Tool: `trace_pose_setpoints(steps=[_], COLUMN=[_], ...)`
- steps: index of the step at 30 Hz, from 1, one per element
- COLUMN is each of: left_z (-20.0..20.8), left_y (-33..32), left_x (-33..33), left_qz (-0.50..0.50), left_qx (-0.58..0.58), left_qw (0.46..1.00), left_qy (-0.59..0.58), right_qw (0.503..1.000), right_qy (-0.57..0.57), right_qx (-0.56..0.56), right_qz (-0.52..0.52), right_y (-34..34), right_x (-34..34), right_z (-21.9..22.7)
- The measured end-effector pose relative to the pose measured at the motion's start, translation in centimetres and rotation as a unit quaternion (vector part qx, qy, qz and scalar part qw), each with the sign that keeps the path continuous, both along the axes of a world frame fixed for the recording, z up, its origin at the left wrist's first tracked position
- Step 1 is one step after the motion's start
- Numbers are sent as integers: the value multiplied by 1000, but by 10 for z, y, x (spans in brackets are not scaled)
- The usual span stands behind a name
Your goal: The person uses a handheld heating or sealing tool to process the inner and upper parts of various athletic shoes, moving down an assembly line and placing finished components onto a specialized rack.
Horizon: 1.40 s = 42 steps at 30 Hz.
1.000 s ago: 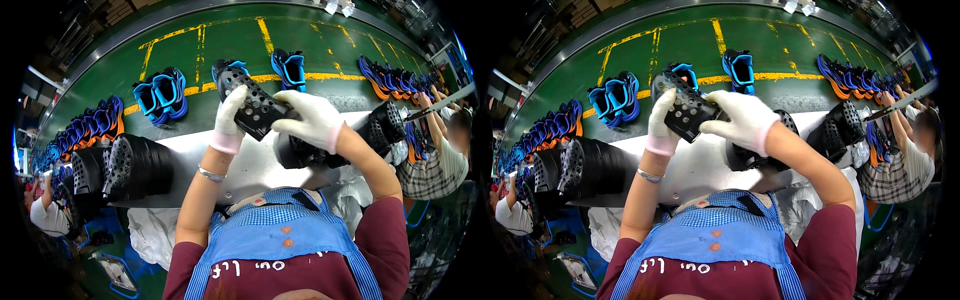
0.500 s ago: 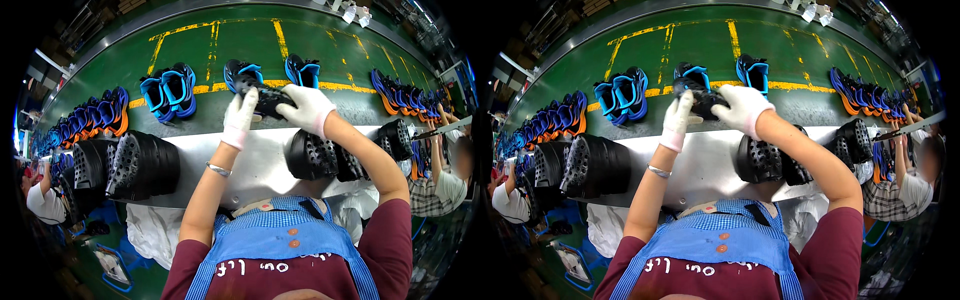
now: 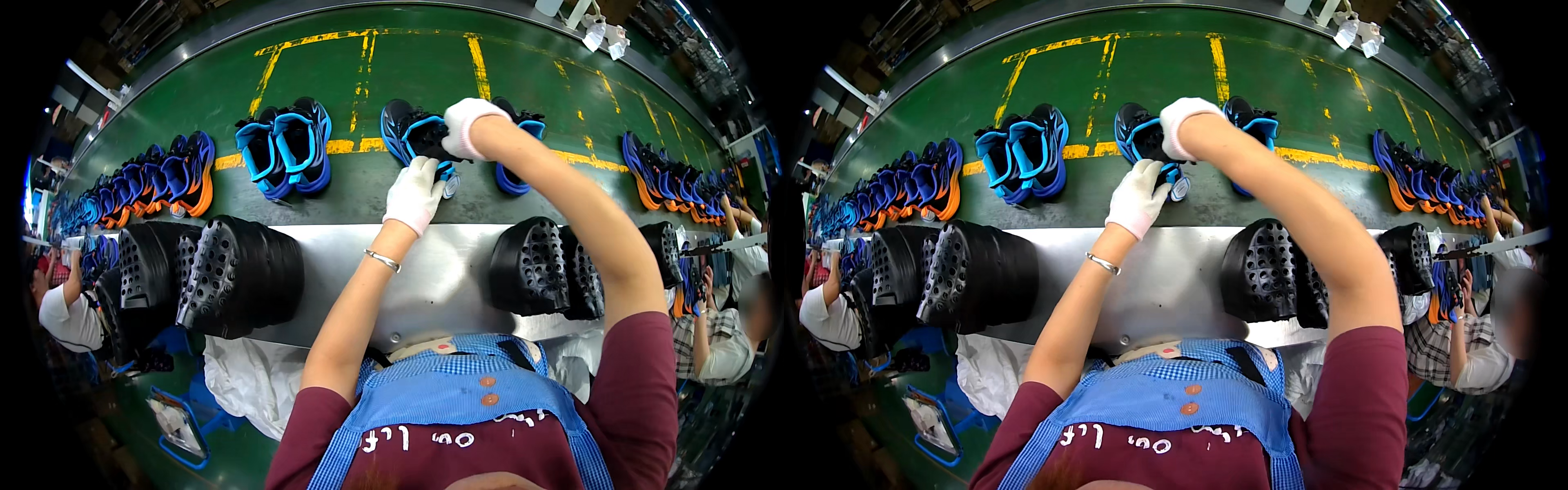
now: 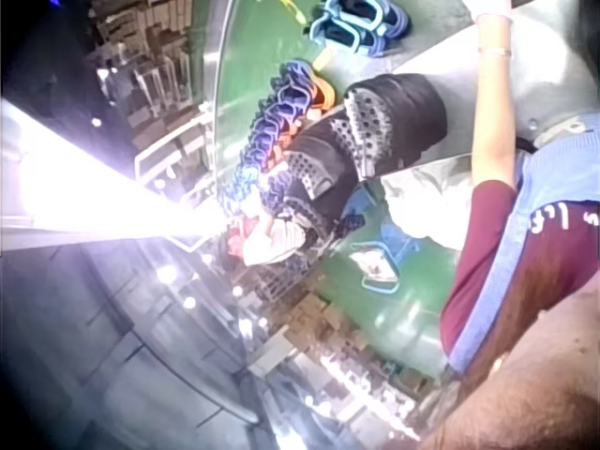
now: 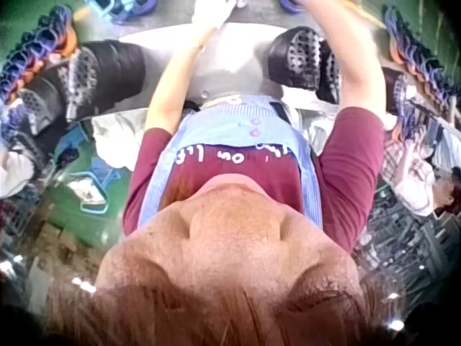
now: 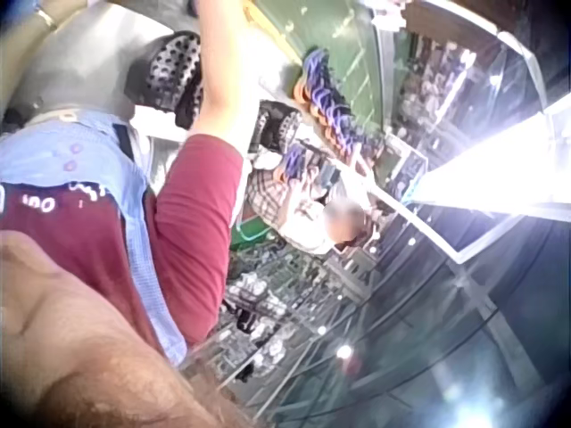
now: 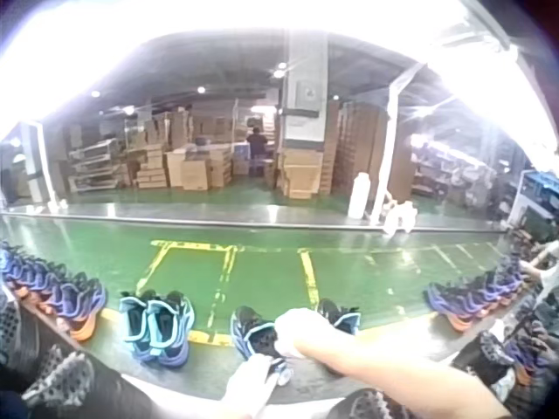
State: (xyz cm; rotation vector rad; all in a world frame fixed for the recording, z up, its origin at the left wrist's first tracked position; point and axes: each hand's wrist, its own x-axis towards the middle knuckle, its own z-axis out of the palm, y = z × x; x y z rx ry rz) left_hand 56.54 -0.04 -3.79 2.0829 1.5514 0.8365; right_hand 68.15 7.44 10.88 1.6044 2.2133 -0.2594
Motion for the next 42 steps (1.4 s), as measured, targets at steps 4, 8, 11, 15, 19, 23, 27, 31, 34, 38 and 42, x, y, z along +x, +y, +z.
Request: trace_pose_setpoints(steps=[4, 8, 11, 15, 19, 23, 27, 31, 34, 38, 42], left_z=[2, 19, 22, 15, 31, 23, -29, 13, -6, -7, -4], left_y=[9, 21, 32, 48, 64, 57, 35, 52, 58, 66, 76], left_x=[3, 4, -1, 4, 5, -19, -12, 4, 13, 11, 15], left_qz=[-3, -15, -52, -98, -109, -102, -24, -104, -76, -71, -100], left_qx=[-53, -169, -229, -220, -252, -252, -135, -243, -236, -236, -244], left_qw=[998, 981, 961, 957, 945, 953, 980, 948, 951, 950, 940], left_qy=[37, 95, 147, 163, 179, 132, 148, 176, 186, 190, 217], right_qw=[998, 989, 986, 958, 984, 989, 993, 991, 984, 985, 989], right_qy=[34, 87, 85, 178, 154, 139, 57, -22, -92, 119, 142], right_qx=[25, 8, -43, -68, 9, 4, -3, 45, 48, 3, 2], right_qz=[-48, -119, -139, -212, -93, 47, 107, 125, 144, 126, 41], right_y=[10, 18, 20, 40, 53, 45, 18, 30, 43, 58, 83], right_x=[-23, -35, -43, -33, -23, -37, -50, -23, -27, -15, 8], right_z=[-45, -71, -69, -93, -106, -93, -56, -67, -85, -103, -132])
